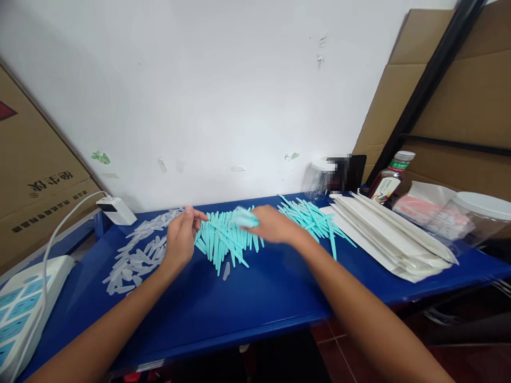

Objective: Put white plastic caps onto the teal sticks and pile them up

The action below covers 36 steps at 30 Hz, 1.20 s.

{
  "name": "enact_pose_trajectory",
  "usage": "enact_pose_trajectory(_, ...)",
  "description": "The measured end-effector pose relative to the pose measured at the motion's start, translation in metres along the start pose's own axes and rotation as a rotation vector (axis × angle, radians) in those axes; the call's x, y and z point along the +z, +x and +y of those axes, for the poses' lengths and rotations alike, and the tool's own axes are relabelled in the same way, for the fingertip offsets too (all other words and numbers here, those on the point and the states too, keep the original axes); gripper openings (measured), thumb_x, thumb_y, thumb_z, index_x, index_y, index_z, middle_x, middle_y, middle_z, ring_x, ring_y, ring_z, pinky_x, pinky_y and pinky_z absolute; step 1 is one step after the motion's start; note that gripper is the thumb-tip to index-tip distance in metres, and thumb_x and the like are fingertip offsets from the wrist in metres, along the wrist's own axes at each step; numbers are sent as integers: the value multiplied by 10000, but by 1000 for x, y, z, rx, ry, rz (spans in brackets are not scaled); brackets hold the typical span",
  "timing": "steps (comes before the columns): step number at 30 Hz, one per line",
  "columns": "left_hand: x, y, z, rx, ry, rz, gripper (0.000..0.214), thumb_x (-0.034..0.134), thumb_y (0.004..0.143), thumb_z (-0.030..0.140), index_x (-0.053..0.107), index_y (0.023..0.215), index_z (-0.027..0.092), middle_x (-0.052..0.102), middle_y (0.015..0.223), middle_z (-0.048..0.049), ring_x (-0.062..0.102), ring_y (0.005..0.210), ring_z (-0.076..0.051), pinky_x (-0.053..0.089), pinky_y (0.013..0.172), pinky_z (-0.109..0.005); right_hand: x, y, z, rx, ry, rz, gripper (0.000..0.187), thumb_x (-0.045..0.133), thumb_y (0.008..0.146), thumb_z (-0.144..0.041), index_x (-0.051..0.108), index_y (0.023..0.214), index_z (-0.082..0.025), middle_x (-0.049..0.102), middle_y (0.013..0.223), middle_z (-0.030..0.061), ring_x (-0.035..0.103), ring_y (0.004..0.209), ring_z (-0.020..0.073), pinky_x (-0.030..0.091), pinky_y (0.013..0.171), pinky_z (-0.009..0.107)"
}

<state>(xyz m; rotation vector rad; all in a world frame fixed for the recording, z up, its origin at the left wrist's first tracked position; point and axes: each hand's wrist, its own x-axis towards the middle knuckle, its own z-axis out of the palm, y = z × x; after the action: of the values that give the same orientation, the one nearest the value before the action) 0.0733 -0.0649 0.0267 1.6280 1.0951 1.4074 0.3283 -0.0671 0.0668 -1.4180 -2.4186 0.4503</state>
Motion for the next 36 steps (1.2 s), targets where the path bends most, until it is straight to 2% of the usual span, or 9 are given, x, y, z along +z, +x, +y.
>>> enact_pose_trajectory(3,-3,8,-9,64,121,103,564,447,1016,622,689,756,184,447,625,2,387,563,-156,274,542,-295,-31,-8,60,387,-179,95,440,599,989,-530,715,1052,-110,745,996,173,675,810,257,415,668,305)
enact_pose_trajectory(6,-1,5,-9,100,206,69,535,434,1043,562,680,749,188,421,592,16,395,554,-150,283,561,-294,-45,-17,113,675,-366,67,512,618,980,-546,695,1116,-58,723,1119,250,690,947,304,431,700,320)
enact_pose_trajectory(11,4,-2,-1,149,305,0,527,437,1049,533,653,715,187,342,532,41,369,513,-138,261,546,-291,-35,-26,150,772,-413,86,523,637,962,-556,692,1116,-60,745,1010,231,702,835,293,444,681,329)
enact_pose_trajectory(16,3,0,-2,150,337,0,532,452,1042,529,652,687,187,337,505,44,362,490,-134,251,527,-293,-28,-29,152,773,-450,139,540,677,900,-621,707,1081,-113,745,1057,210,697,938,319,431,691,326)
enact_pose_trajectory(20,1,3,-4,143,339,26,522,459,1041,518,649,684,189,333,499,47,353,482,-132,253,528,-293,-34,-33,149,768,-438,143,527,712,852,-658,736,949,-141,747,888,171,697,853,307,402,654,321)
enact_pose_trajectory(25,-3,6,-7,160,340,55,524,457,1046,512,647,680,188,307,498,51,339,475,-129,255,534,-294,-46,-35,132,741,-428,251,538,610,928,-660,735,862,-142,733,830,164,673,767,273,380,631,321)
enact_pose_trajectory(29,-11,15,-10,172,346,103,511,463,1041,512,668,703,188,316,494,49,354,478,-136,259,534,-295,-46,-30,82,524,-361,447,459,593,973,-573,731,930,-137,750,920,160,651,780,250,388,647,322)
enact_pose_trajectory(33,-25,28,-11,113,362,174,528,456,1033,522,643,664,193,353,474,43,381,464,-139,274,529,-292,-23,-29,12,115,10,90,449,580,980,-575,734,874,-167,716,770,71,602,655,187,380,604,296)
enact_pose_trajectory(36,-35,35,-12,79,401,204,547,459,1023,531,598,613,197,362,461,38,387,456,-139,277,530,-290,4,-32,-30,52,43,-19,358,667,949,-506,720,832,-172,674,712,35,539,578,149,317,545,279)
